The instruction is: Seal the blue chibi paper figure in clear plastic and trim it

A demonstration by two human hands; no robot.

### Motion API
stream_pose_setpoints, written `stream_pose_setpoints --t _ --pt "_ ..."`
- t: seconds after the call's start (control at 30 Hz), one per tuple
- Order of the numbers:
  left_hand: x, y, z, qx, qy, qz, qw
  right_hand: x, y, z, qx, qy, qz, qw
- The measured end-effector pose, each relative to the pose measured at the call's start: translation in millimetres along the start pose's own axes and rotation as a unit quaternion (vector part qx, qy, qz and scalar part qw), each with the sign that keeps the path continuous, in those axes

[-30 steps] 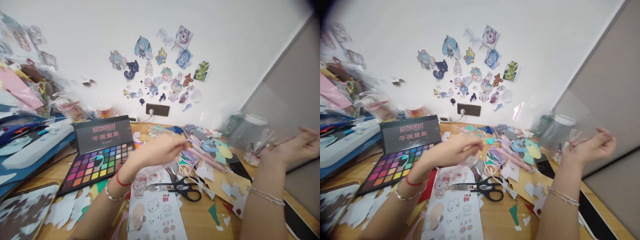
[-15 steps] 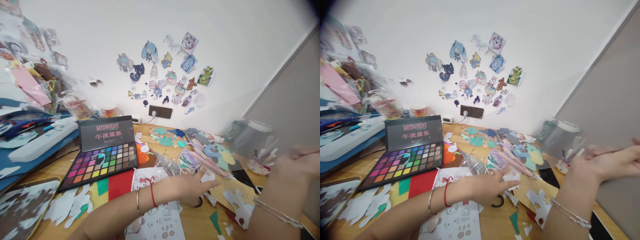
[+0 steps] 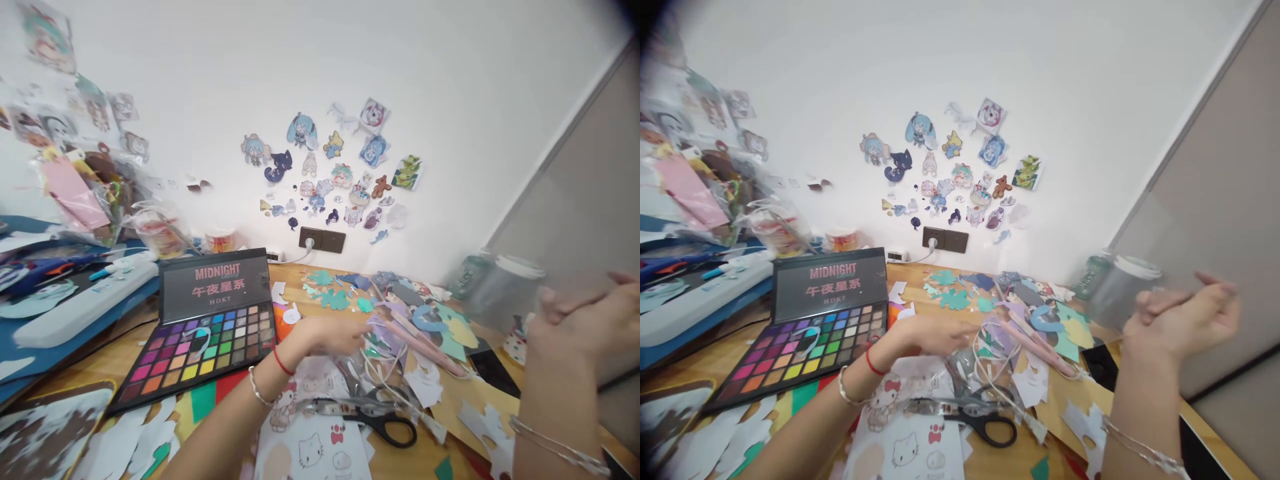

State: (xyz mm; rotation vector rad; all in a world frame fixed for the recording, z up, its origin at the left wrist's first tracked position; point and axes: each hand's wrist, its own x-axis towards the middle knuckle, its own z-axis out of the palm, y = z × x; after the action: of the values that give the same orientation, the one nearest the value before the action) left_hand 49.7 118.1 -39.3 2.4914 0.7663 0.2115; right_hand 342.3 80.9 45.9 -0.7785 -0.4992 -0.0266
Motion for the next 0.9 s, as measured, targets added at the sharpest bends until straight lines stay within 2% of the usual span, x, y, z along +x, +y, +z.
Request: stream_pose_setpoints --t 0.1,0.2,0.37,0.47,0.57,0.67,0.77,0.83,0.9 --pt "-16.3 -11.2 -29.9 -0.047 0.088 -0.048 0.994 -1.6 10.8 -0.8 0.057 -0.063 -0.067 0.994" --pt "-29.7 -18.9 -47.3 -0.112 0.188 -0.076 0.973 -7.8 14.4 0.9 0.073 -0.088 -0.052 0.992" --pt "-29.3 -24.2 -49.8 -0.219 0.314 -0.086 0.92 -20.9 14.5 6.7 0.086 -0.109 -0.016 0.99" --pt "-24.3 -23.8 -50.4 -0.255 0.354 -0.074 0.897 -26.7 18.7 8.9 0.086 -0.107 0.0 0.991" --pt "-26.3 -17.1 -55.5 -0.275 0.377 -0.038 0.884 -29.4 26.2 8.9 0.068 -0.109 0.009 0.992" --pt "-36.2 -3.7 -61.1 -0.265 0.457 -0.017 0.849 -29.2 35.7 8.1 0.024 -0.135 0.028 0.99" --pt "-49.5 12.5 -63.0 -0.175 0.572 -0.007 0.801 -30.1 43.3 9.7 -0.031 -0.166 0.068 0.983" --pt "-57.6 23.4 -61.2 -0.018 0.639 0.023 0.769 -34.4 42.4 12.6 -0.05 -0.184 0.098 0.977" --pt "-64.1 34.7 -57.2 0.133 0.658 0.07 0.738 -41.8 34.0 16.1 -0.053 -0.207 0.124 0.969"
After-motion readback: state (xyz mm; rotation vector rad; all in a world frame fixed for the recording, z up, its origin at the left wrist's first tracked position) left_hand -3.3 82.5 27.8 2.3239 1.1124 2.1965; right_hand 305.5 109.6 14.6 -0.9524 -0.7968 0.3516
